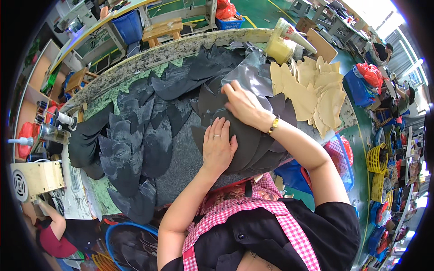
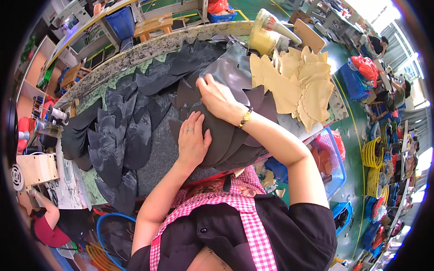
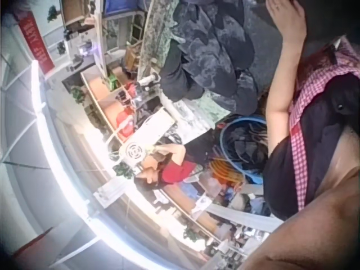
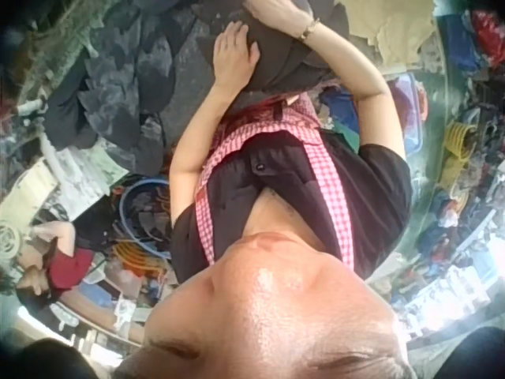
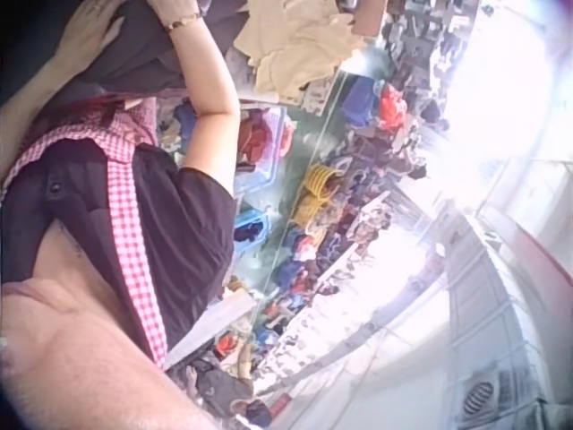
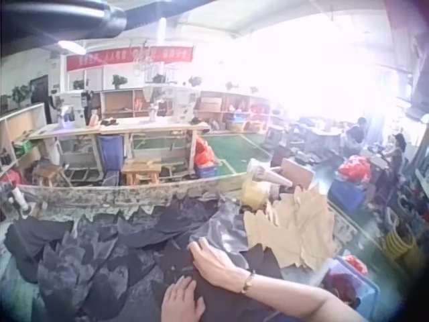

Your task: The person sorts and stacks black and tan leather shoe components by hand on a work table.

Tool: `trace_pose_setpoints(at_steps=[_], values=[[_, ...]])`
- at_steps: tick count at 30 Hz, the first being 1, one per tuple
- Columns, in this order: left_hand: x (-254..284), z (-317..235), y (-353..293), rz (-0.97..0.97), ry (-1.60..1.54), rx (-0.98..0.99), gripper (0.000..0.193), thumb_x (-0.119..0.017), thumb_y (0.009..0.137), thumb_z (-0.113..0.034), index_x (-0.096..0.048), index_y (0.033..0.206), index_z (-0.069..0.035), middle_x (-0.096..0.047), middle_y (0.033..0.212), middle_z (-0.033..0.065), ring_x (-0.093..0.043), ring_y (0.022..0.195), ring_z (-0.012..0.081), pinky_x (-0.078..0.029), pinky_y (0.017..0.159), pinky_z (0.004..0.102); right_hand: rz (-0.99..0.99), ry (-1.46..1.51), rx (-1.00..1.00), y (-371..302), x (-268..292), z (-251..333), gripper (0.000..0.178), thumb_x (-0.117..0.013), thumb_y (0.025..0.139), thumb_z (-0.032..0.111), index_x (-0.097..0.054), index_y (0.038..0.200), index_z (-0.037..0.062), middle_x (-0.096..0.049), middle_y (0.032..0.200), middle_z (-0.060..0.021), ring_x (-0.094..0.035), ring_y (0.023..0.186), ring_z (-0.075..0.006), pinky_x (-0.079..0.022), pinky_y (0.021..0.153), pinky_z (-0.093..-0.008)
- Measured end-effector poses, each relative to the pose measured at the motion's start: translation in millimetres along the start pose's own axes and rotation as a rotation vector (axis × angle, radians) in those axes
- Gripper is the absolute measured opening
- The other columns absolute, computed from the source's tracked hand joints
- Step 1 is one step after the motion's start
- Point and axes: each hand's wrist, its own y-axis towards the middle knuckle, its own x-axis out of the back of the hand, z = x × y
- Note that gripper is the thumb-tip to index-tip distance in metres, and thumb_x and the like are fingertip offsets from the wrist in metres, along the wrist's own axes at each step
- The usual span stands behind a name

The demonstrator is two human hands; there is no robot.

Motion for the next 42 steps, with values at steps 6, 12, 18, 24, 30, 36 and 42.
trace_pose_setpoints(at_steps=[6,12,18,24,30,36,42], values=[[23,6,5,-0.181,-0.006,0.212,0.054,-0.068,0.074,-0.022,-0.046,0.116,0.003,-0.046,0.121,0.0211,-0.043,0.115,0.0375,-0.035,0.096,0.046,-0.113,-0.144,-0.05,-19,18,-42,0.038,-0.065,0.076,0.023,-0.055,0.108,0.0045,-0.055,0.108,-0.0177,-0.057,0.095,-0.0371,-0.045,0.082,-0.042],[8,17,-14,-0.044,0.179,0.349,0.061,-0.064,0.081,-0.03,-0.04,0.125,0.006,-0.038,0.128,0.0286,-0.033,0.123,0.0443,-0.027,0.103,0.0493,-0.396,-0.064,-0.076,-6,45,-85,0.024,-0.059,0.078,0.011,-0.061,0.101,0.0037,-0.064,0.092,-0.017,-0.06,0.089,-0.0338,-0.047,0.078,-0.0408],[-8,15,22,-0.128,-0.284,0.46,0.065,-0.061,0.084,-0.023,-0.028,0.132,0.006,-0.023,0.137,0.0329,-0.021,0.13,0.0463,-0.02,0.107,0.0477,-0.326,-0.237,-0.416,-54,101,-81,0.039,-0.059,0.081,0.027,-0.057,0.111,0.001,-0.062,0.092,-0.0208,-0.062,0.086,-0.0297,-0.048,0.076,-0.0389],[-15,30,26,-0.016,-0.217,0.53,0.059,-0.06,0.084,-0.019,-0.032,0.13,0.005,-0.028,0.135,0.0314,-0.025,0.129,0.0432,-0.021,0.107,0.0447,0.026,0.959,-1.058,-175,64,-70,0.051,-0.052,0.089,0.046,-0.06,0.104,-0.0022,-0.066,0.092,-0.0122,-0.065,0.076,-0.0157,-0.053,0.066,-0.0262],[-16,38,27,-0.172,-0.86,0.739,0.061,-0.062,0.084,-0.019,-0.033,0.132,0.003,-0.035,0.133,0.0214,-0.033,0.127,0.0286,-0.026,0.105,0.0364,-0.112,1.348,-0.973,-156,42,-19,0.046,-0.058,0.088,0.037,-0.056,0.114,-0.0008,-0.062,0.108,-0.0081,-0.059,0.094,-0.0126,-0.048,0.081,-0.0273],[-13,33,28,-0.097,-0.695,0.744,0.067,-0.068,0.081,-0.026,-0.035,0.131,0.003,-0.038,0.132,0.0203,-0.037,0.124,0.0282,-0.027,0.104,0.0351,-0.266,1.356,-0.532,-122,31,27,0.053,-0.072,0.079,0.026,-0.051,0.119,0.0,-0.057,0.113,-0.0071,-0.051,0.107,-0.0145,-0.041,0.093,-0.03],[9,16,36,-0.054,-0.84,0.844,0.074,-0.071,0.079,-0.019,-0.029,0.136,0.002,-0.039,0.134,0.0167,-0.038,0.123,0.0222,-0.032,0.101,0.0322,-0.286,1.652,-0.648,-121,11,2,0.048,-0.074,0.071,0.005,-0.052,0.113,-0.0017,-0.06,0.107,-0.0089,-0.058,0.096,-0.0163,-0.047,0.087,-0.031]])
